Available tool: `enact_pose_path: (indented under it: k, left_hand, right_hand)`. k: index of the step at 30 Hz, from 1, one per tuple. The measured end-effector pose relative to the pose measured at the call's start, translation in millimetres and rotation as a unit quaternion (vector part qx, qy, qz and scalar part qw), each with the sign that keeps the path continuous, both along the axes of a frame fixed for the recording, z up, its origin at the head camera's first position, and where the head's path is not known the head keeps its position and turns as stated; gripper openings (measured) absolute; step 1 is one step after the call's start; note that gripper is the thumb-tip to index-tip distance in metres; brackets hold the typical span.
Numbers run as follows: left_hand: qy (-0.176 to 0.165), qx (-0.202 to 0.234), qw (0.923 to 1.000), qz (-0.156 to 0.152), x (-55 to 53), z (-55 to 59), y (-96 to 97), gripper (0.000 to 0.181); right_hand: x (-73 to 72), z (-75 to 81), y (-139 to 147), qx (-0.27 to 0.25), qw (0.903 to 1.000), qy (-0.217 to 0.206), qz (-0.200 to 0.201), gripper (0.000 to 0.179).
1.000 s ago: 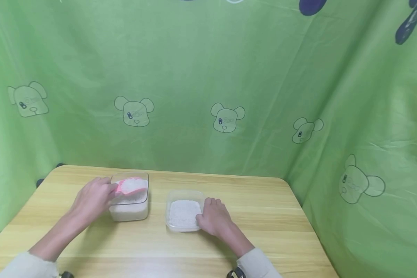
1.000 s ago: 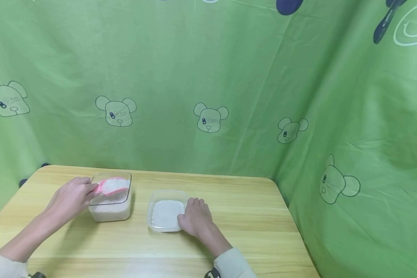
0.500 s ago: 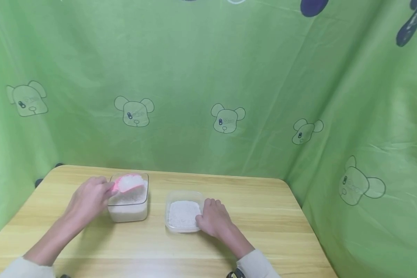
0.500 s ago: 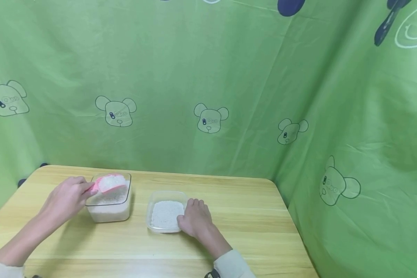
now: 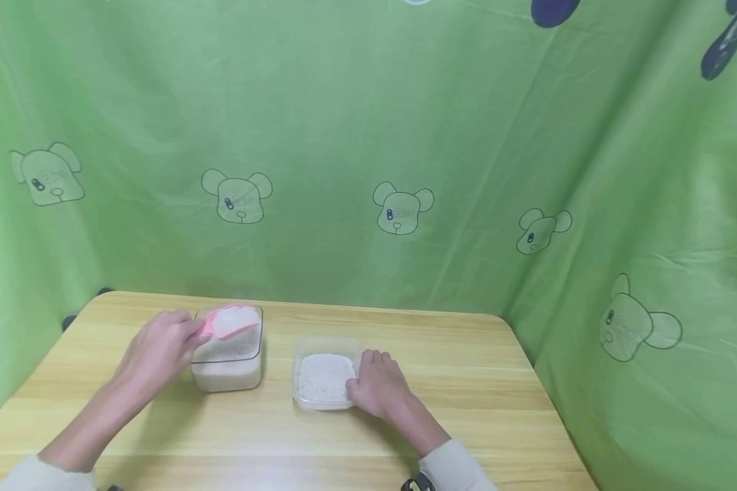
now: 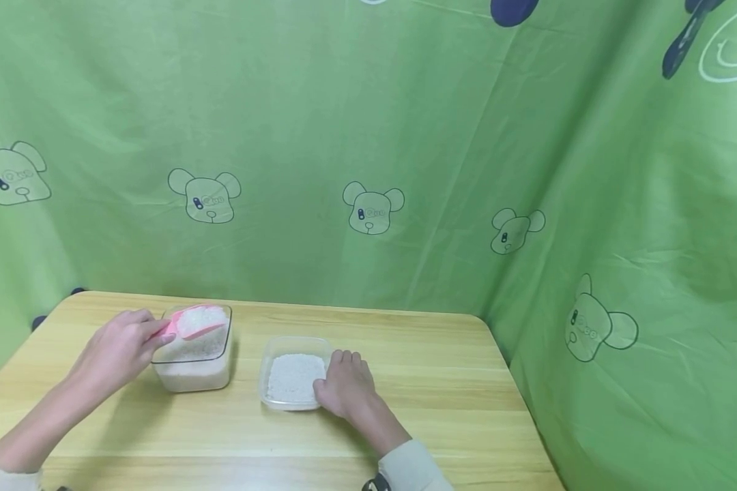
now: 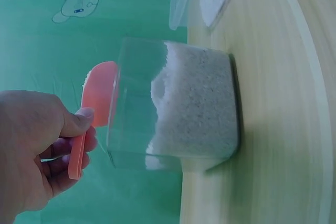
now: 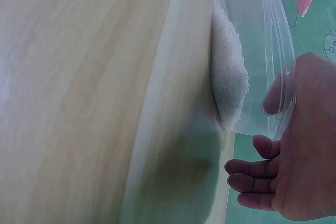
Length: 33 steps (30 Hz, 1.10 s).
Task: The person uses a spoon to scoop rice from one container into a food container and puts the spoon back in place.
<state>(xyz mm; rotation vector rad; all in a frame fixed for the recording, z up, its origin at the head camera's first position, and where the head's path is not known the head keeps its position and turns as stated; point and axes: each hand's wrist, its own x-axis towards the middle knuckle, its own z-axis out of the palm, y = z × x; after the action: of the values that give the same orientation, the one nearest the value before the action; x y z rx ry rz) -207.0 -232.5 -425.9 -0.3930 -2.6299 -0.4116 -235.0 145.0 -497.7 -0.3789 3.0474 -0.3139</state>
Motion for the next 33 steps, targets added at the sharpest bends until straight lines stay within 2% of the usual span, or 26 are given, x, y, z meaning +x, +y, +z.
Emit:
enact_pose_path:
  k: [2,10,24,33]
  left_hand:
    - [0.005,0.000,1.0000,-0.004,0.3,1.5,2.3,0.009]
    - [0.004,0.003,0.9999,-0.014,1.0,5.8,9.9,0.012]
    - [0.026,0.010,0.9980,-0.057,-4.8,10.1,34.3,0.010]
    - [0.051,-0.024,0.9953,-0.078,-6.1,11.5,48.0,0.018]
  right_hand:
    - [0.2,0.0,0,0.003,1.0000,0.000,0.000,0.037]
    - [-0.1,-1.7,0,-0.001,1.0000,0.004,-0.001,0.037]
    - [1.1,-0.7,1,-0.002,1.0000,0.003,-0.005,0.037]
    - [1.6,-0.5,1,-0.007,1.0000,0.000,-0.005,0.038]
